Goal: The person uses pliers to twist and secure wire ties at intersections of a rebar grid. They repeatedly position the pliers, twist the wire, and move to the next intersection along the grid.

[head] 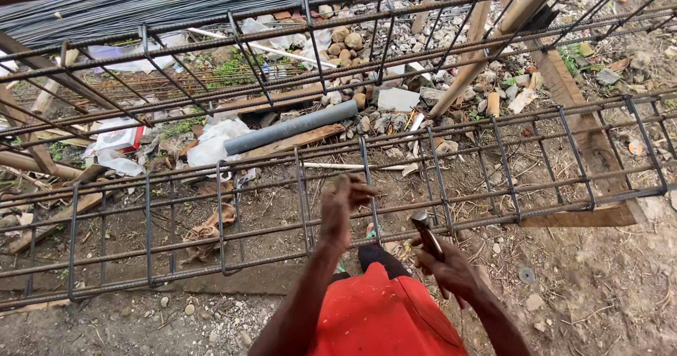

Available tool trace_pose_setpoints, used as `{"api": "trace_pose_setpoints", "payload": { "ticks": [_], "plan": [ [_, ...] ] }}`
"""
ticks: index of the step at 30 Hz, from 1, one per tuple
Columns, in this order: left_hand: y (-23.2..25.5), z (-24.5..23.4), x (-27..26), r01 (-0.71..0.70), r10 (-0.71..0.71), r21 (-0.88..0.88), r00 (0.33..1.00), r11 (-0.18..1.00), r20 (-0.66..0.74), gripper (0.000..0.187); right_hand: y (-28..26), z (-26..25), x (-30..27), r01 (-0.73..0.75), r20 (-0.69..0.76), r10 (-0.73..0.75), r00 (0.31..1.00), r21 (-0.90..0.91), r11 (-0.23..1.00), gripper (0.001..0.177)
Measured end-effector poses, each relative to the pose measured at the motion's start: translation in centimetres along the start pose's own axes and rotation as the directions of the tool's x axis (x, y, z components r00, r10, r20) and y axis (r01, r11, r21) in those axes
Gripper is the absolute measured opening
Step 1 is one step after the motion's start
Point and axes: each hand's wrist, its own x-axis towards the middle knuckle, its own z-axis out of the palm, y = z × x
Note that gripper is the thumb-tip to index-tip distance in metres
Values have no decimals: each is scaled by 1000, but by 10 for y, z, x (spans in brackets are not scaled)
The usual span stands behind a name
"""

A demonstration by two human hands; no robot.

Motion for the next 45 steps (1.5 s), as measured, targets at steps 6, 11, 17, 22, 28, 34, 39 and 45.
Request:
{"api": "trace_pose_setpoints", "payload": {
  "ticks": [6, 11, 17, 22, 28, 34, 39, 45],
  "plan": [
    [-82, -6, -4, 166, -249, 349, 946, 922, 206, 30, -24, 38, 18, 25, -14, -23, 1000, 165, 986, 34],
    [-165, -45, 13, 309, -391, 350, 899, 885, 197, 31, 25, 53, 39, 85, -288, 7, 958, 306, 948, 21],
    [-198, -64, 9, 295, -571, 659, 782, 692, 251, 27, 29, 30, -18, -71, -220, 59, 974, -49, 996, 23],
    [-181, -84, 40, -113, -52, 863, 986, 492, 158, 30, 67, 18, -41, -179, -283, 146, 948, -95, 979, 25],
    [-245, -125, 137, -113, -112, 951, 982, 287, 150, 35, 94, 26, 22, -110, -224, 109, 969, 7, 994, 27],
    [-268, -115, 188, 234, -441, 912, 895, 337, -67, 37, 62, 34, 89, -130, -78, 137, 988, 85, 988, 31],
    [-265, -113, 204, 410, -486, 728, 866, 549, -122, 32, 45, 36, 109, -159, -20, 163, 986, 148, 976, 29],
    [-213, -91, 157, 231, -250, 653, 966, 721, -65, 27, 30, 46, 116, -160, -75, 184, 980, 257, 953, 8]
  ]
}}
